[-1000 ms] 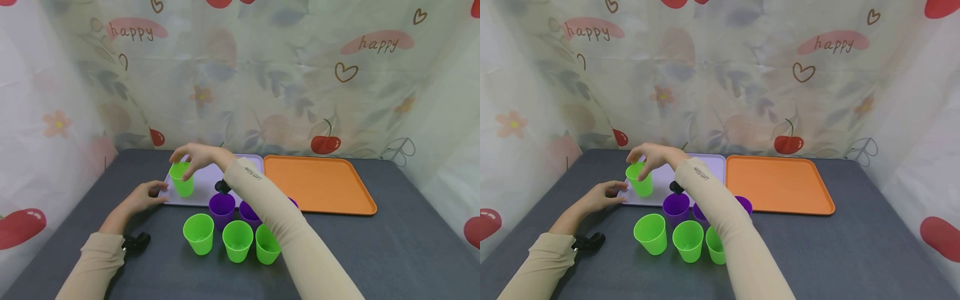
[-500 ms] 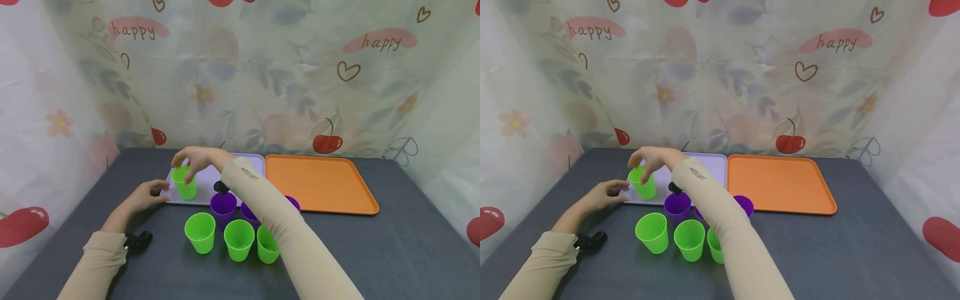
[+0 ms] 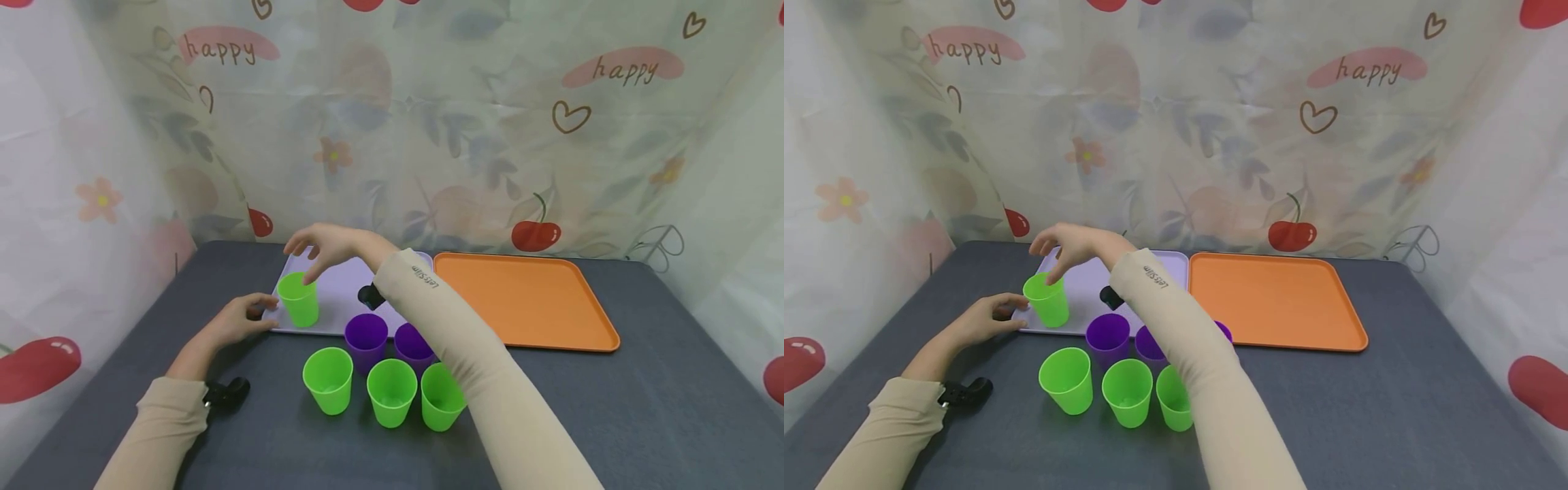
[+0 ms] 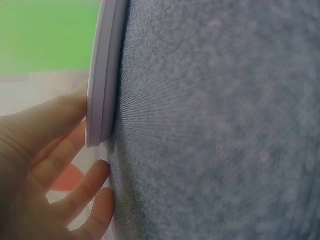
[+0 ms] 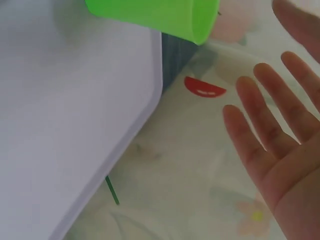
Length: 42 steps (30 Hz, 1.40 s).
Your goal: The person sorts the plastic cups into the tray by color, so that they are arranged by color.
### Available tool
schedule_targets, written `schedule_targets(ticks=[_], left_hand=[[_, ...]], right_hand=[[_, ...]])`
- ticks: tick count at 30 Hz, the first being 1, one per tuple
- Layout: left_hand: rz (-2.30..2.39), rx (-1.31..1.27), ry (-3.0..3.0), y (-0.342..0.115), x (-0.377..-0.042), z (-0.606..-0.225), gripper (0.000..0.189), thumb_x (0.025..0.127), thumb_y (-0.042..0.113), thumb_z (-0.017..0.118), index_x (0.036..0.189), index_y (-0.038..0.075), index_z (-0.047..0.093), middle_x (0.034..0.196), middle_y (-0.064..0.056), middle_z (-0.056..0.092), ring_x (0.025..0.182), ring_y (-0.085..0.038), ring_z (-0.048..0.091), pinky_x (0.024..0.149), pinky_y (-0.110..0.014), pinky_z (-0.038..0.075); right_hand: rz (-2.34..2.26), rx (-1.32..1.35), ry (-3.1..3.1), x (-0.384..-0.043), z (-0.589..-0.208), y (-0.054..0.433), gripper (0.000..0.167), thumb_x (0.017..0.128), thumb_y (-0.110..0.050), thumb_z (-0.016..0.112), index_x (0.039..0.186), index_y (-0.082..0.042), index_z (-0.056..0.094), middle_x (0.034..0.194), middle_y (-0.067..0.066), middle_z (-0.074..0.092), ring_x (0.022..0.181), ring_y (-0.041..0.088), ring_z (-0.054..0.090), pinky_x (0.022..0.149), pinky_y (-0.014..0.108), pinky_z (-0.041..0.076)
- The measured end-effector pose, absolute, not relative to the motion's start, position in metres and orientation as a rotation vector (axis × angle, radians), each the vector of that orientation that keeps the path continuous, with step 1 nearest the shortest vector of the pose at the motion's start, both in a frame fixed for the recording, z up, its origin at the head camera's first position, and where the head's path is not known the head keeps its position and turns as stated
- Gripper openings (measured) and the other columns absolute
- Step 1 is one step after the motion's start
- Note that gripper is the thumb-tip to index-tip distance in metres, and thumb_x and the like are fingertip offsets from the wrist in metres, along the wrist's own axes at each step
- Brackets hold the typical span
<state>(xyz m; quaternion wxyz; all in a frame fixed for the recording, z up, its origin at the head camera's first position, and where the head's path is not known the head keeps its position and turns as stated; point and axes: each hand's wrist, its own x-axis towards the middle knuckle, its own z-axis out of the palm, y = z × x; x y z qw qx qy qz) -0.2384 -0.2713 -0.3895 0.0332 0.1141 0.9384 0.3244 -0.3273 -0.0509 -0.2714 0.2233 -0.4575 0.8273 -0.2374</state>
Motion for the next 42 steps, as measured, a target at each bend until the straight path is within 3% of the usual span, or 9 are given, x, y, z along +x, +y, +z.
schedule_targets(ticks=[7, 14, 28, 38, 42], left_hand=[[0.994, 0.348, 2.915, -0.270, -0.237, -0.390, 0.045, 0.084, 0.019, 0.069, 0.121, -0.003, 0.056, 0.118, -0.024, 0.060, 0.108, -0.046, 0.055, 0.090, -0.053, 0.046], [0.994, 0.362, 2.913, -0.270, -0.235, -0.387, 0.046, 0.084, 0.019, 0.069, 0.122, -0.003, 0.056, 0.119, -0.025, 0.060, 0.108, -0.047, 0.055, 0.090, -0.054, 0.046], [0.965, 0.364, 2.908, -0.276, -0.236, -0.392, 0.048, 0.084, 0.022, 0.069, 0.123, -0.002, 0.055, 0.120, -0.024, 0.060, 0.109, -0.045, 0.055, 0.089, -0.053, 0.046], [0.974, 0.351, 2.899, -0.272, -0.238, -0.391, 0.047, 0.085, 0.022, 0.068, 0.124, -0.001, 0.055, 0.122, -0.025, 0.058, 0.110, -0.046, 0.054, 0.090, -0.054, 0.045], [0.967, 0.338, 2.897, -0.270, -0.239, -0.391, 0.047, 0.085, 0.022, 0.068, 0.124, -0.001, 0.054, 0.122, -0.024, 0.058, 0.111, -0.047, 0.053, 0.090, -0.054, 0.045]], right_hand=[[-0.742, -1.313, 2.363, -0.318, -0.244, -0.008, 0.042, 0.083, -0.014, 0.070, 0.122, -0.007, 0.057, 0.119, 0.012, 0.062, 0.107, 0.023, 0.062, 0.091, 0.025, 0.049], [-0.806, -1.372, 2.358, -0.295, -0.240, 0.050, 0.039, 0.086, -0.018, 0.067, 0.122, -0.007, 0.057, 0.117, 0.010, 0.062, 0.104, 0.019, 0.063, 0.091, 0.028, 0.050], [-1.059, -1.335, 2.321, -0.223, -0.277, 0.146, 0.037, 0.086, -0.014, 0.066, 0.122, -0.007, 0.057, 0.115, 0.009, 0.064, 0.100, 0.016, 0.065, 0.088, 0.027, 0.053], [-1.211, -1.322, 2.396, -0.193, -0.305, 0.180, 0.035, 0.085, -0.012, 0.067, 0.118, -0.007, 0.059, 0.111, 0.005, 0.066, 0.102, 0.018, 0.064, 0.087, 0.027, 0.053], [-1.288, -1.347, 2.363, -0.182, -0.317, 0.185, 0.039, 0.083, -0.010, 0.069, 0.120, -0.002, 0.057, 0.113, 0.009, 0.064, 0.103, 0.019, 0.063, 0.088, 0.026, 0.052]])
